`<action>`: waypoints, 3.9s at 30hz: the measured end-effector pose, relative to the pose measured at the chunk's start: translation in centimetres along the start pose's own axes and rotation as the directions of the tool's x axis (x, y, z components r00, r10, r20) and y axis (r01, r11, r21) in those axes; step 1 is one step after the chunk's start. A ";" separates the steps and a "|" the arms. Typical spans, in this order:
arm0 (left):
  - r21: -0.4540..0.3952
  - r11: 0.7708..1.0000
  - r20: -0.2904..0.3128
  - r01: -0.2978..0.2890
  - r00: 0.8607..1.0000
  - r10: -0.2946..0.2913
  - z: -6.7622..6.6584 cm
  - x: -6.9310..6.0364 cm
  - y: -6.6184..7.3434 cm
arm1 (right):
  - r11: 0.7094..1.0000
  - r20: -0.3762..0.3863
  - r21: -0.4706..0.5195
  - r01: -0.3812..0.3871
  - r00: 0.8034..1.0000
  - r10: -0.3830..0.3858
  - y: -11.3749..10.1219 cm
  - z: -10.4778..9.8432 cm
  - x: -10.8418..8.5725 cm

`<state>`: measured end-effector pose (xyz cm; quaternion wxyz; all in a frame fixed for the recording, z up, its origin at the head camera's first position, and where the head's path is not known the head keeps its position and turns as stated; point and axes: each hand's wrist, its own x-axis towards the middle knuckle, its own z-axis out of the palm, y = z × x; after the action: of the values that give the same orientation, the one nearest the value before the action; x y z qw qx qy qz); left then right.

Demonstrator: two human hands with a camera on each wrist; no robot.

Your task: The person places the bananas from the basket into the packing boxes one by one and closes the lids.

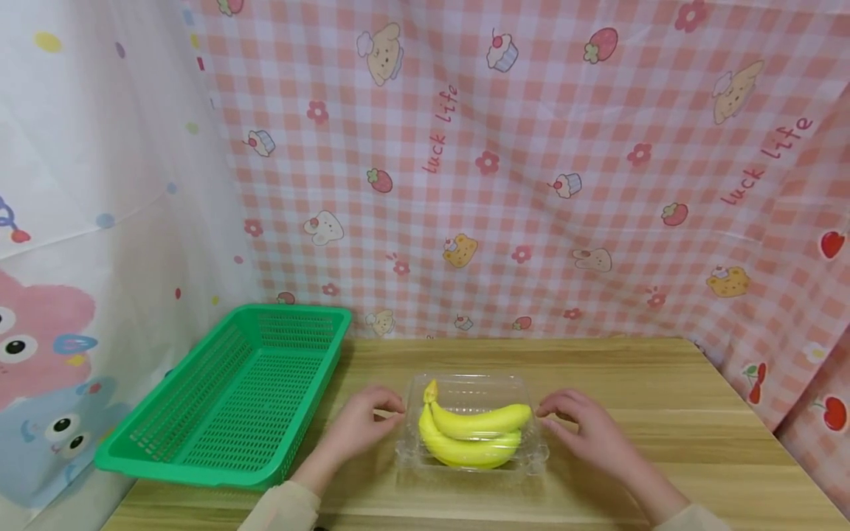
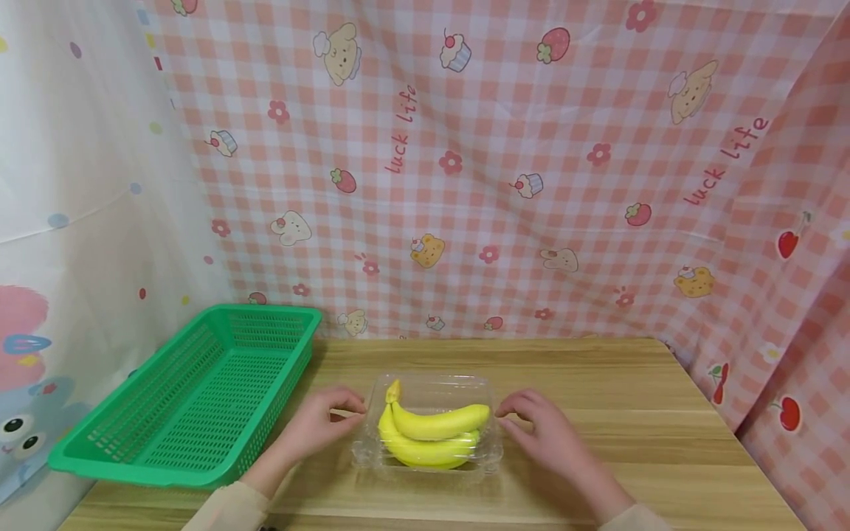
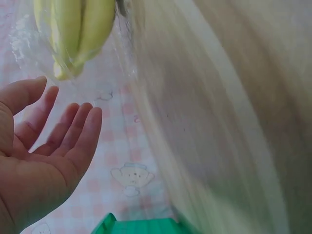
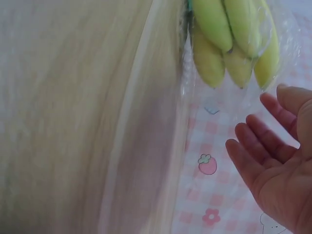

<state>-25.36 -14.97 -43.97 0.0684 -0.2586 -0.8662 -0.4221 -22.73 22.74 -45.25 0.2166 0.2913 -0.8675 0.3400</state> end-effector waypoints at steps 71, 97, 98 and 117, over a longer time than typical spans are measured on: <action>-0.773 0.369 0.329 0.515 0.824 -0.461 1.9 -3.3 1.9 | 0.241 0.531 0.719 -0.652 0.739 0.413 -2.7 1.2 -2.0; -0.763 0.414 0.277 0.496 0.830 -0.484 2.4 -3.1 1.8 | 0.275 0.508 0.682 -0.678 0.709 0.490 -3.1 1.5 -1.7; -0.763 0.414 0.277 0.496 0.830 -0.484 2.4 -3.1 1.8 | 0.279 0.504 0.681 -0.677 0.710 0.491 -3.1 1.5 -1.7; -0.757 0.421 0.270 0.499 0.826 -0.494 2.5 -3.1 1.9 | 0.359 0.467 0.657 -0.663 0.732 0.497 -3.1 1.8 -1.6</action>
<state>-21.47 -13.34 -45.28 -0.1855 0.0052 -0.6167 -0.7651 -19.84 20.14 -45.93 -0.1535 0.0591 -0.6837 0.7110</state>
